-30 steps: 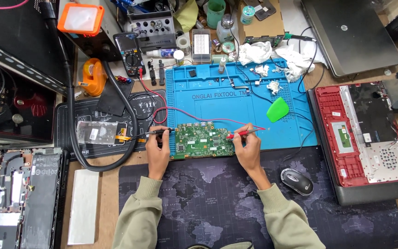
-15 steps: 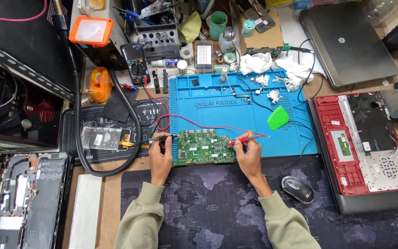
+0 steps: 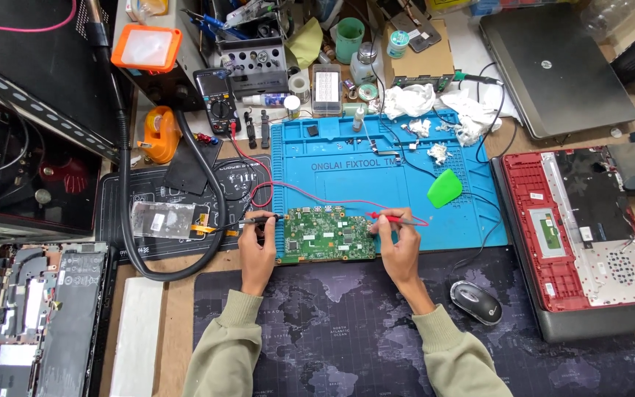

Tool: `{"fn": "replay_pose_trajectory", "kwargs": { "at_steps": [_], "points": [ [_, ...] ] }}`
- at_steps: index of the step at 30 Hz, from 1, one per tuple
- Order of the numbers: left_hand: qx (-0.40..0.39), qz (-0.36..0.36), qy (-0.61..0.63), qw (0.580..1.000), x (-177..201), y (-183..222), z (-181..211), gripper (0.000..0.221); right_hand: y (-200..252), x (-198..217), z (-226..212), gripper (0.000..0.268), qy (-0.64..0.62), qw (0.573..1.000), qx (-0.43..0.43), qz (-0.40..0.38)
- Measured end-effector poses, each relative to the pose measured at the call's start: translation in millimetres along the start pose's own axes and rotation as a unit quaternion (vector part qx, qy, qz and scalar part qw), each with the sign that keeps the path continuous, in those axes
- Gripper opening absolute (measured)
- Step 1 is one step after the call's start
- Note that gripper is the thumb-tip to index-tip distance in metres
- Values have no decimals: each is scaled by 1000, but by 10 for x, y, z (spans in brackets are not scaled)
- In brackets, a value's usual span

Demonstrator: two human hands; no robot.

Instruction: Testing a laptop motherboard with a multimeter and then installing it into the laptop's bottom chassis.

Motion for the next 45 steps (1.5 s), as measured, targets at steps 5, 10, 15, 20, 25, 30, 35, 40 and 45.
{"fn": "replay_pose_trajectory", "kwargs": {
  "at_steps": [5,10,15,20,25,30,35,40,45],
  "points": [
    [-10,2,8,1000,0,6,-12,11,12,-2,-77,13,29,999,23,15],
    [-47,11,18,999,65,9,137,13,52,11,-142,13,75,996,36,33],
    [-60,-17,25,998,15,8,200,15,52,-33,-166,12,72,997,28,25],
    [-63,-19,33,997,46,7,229,14,5,-71,-228,12,3,1000,7,23],
    [-44,-11,55,997,90,4,190,15,-82,-110,-188,15,-71,997,-12,29],
    [-34,-21,76,996,104,0,293,13,-223,-156,-207,14,-86,996,11,15],
    [-40,-7,65,997,122,46,155,12,-112,-192,-290,13,-63,998,23,1],
    [-32,-15,85,996,18,198,-154,12,45,-195,-92,10,-87,996,16,-14],
    [-10,-23,84,996,81,333,-137,12,54,-179,-26,10,-75,997,18,-17]
  ]
}}
Point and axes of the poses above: each hand's wrist, its own y-axis away from the middle knuckle, its own x-axis out of the back of the hand, z = x × y, the point moved 10 cm from there along -y, towards the middle knuckle, and after that the axes turned 10 degrees about -y, right-handed, at the moved point
